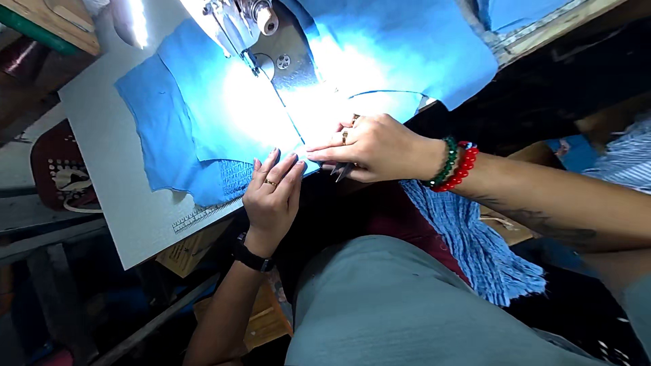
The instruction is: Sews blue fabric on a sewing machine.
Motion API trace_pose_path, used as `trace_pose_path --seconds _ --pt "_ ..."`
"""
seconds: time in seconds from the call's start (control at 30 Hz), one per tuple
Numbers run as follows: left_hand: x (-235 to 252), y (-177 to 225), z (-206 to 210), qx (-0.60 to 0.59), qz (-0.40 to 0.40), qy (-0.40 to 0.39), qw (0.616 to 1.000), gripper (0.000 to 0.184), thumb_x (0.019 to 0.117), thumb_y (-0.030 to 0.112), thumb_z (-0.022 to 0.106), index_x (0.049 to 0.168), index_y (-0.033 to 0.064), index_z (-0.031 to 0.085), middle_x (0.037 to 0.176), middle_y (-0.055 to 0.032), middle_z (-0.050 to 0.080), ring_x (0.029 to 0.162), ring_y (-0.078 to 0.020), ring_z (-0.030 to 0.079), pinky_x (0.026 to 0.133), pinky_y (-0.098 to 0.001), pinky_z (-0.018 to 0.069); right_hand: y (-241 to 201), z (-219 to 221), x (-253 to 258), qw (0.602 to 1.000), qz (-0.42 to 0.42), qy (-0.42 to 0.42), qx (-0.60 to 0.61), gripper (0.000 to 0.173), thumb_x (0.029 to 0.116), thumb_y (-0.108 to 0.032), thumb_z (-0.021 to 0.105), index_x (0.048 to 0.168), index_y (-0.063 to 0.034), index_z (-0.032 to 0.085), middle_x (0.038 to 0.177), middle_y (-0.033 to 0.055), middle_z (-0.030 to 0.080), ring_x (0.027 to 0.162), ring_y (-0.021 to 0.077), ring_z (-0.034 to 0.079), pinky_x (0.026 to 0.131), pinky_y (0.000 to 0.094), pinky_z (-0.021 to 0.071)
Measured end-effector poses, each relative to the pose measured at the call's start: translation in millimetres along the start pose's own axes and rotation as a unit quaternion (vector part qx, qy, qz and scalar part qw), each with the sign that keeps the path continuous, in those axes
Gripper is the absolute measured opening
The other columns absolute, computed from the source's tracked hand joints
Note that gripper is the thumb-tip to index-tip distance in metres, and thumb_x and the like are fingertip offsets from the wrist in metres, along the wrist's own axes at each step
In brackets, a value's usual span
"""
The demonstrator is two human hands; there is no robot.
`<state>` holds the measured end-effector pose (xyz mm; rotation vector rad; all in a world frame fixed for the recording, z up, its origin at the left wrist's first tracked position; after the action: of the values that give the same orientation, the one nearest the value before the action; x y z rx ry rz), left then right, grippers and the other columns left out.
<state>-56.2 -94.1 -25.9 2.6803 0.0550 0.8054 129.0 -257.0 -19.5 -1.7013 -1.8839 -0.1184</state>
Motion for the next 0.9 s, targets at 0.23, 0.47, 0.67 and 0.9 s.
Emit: trace_pose_path --seconds 0.23,0.47,0.67,0.9 --pt "-1 -2 0 0.004 0.014 -0.001 1.0 0.022 0.0992 0.013 0.063 0.114 0.0125 0.079 0.127 -0.0085 0.072 0.131 -0.0313 0.061 0.114 -0.0551 0.0435 -3 5 4 0.998 -0.042 0.03 -0.042 0.03 0.1004 -0.016 0.052 0.115 -0.0158 0.078 0.112 0.0059 0.077 0.086 0.0265 0.069 0.068 0.039 0.0502" --pt "-1 -1 -3 0.022 0.022 -0.027 0.999 0.029 0.0984 0.029 0.066 0.118 0.011 0.077 0.129 -0.0076 0.071 0.133 -0.0309 0.058 0.116 -0.0544 0.0413 -11 5 1 0.998 -0.035 0.016 -0.052 0.03 0.099 -0.013 0.054 0.12 -0.0121 0.076 0.125 0.0052 0.074 0.103 0.0283 0.07 0.078 0.0392 0.0548" --pt "18 -2 -7 -0.006 0.001 -0.034 0.999 0.018 0.0997 0.017 0.063 0.101 0.0103 0.08 0.115 -0.0059 0.076 0.126 -0.0297 0.063 0.117 -0.0625 0.0323 -18 5 2 0.999 0.009 -0.007 -0.049 0.036 0.0979 -0.021 0.057 0.129 -0.0136 0.073 0.121 0.0069 0.074 0.093 0.027 0.068 0.072 0.039 0.052" --pt "18 -10 -6 -0.041 -0.003 -0.055 0.998 0.018 0.1005 0.018 0.063 0.103 0.0124 0.08 0.125 -0.0052 0.073 0.133 -0.0278 0.059 0.117 -0.0636 0.034 -23 -2 8 0.997 0.023 -0.037 -0.062 0.035 0.0927 -0.019 0.06 0.123 -0.0138 0.076 0.13 0.0032 0.072 0.103 0.027 0.068 0.077 0.0397 0.0528"
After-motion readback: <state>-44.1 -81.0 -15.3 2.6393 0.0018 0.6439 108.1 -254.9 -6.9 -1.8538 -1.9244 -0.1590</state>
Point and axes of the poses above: each hand's wrist, its own x-axis towards the middle knuckle, its own z-axis out of the palm, y = z × x, the point moved 1 cm from there along x, towards the middle knuckle
